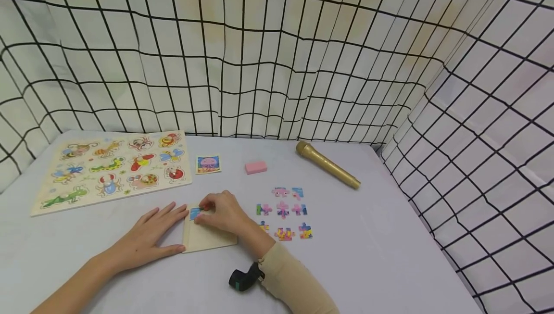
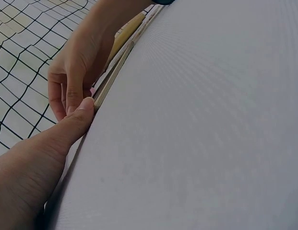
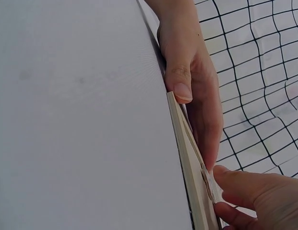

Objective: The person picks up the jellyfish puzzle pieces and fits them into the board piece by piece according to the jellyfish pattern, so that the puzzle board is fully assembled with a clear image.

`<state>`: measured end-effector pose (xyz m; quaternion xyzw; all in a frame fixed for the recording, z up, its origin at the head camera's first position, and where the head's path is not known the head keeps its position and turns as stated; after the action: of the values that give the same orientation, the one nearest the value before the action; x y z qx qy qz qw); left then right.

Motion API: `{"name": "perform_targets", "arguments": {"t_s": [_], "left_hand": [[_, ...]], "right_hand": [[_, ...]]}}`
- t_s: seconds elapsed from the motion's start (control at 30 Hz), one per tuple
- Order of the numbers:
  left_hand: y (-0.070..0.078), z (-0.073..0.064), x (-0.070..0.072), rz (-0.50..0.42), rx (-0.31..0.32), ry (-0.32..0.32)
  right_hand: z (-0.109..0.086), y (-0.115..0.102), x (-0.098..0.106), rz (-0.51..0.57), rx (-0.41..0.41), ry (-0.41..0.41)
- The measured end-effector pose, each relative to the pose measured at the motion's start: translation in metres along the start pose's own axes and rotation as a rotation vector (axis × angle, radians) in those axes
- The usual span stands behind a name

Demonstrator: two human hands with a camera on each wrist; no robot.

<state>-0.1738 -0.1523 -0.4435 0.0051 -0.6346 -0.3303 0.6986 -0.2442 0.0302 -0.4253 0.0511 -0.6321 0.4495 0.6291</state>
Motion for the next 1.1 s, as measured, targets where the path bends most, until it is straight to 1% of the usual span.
{"name": "perform_targets", "arguments": {"t_s": [0.1, 0.27, 0.4, 0.53, 0.7, 0.9, 1.1], "left_hand": [[0.0, 0.0, 0.0, 0.004, -0.001, 0.009], [-0.001, 0.0, -0.003, 0.01, 0.007, 0.003], [0.0, 0.0, -0.003, 0.01, 0.015, -0.005], [0.0, 0.001, -0.002, 0.013, 0.014, -0.008], [0.0, 0.001, -0.002, 0.013, 0.017, -0.01], [0.0, 0.001, 0.0, 0.006, 0.016, -0.013], [0.001, 0.001, 0.0, 0.011, 0.0, 0.006]], "right_hand": [[0.0, 0.0, 0.001, -0.012, 0.013, -0.012], [-0.001, 0.0, 0.005, -0.013, 0.014, -0.019], [-0.004, 0.001, 0.015, 0.003, -0.011, -0.008], [-0.009, 0.006, 0.029, -0.003, -0.006, 0.012], [-0.018, 0.017, 0.045, 0.005, -0.018, 0.033], [-0.029, 0.035, 0.061, 0.01, -0.052, 0.07], [-0.041, 0.057, 0.077, 0.012, -0.059, 0.118]]}}
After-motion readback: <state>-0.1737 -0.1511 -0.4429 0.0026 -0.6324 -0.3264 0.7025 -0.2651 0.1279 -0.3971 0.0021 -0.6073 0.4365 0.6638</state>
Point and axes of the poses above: each hand's wrist, its own z-axis towards the middle knuckle, its own x-axis out of the back of the hand, y = z × x, the point moved 3 cm from there along z, towards the middle knuckle, and after that the axes turned 5 degrees about x, right-handed, at the moved point
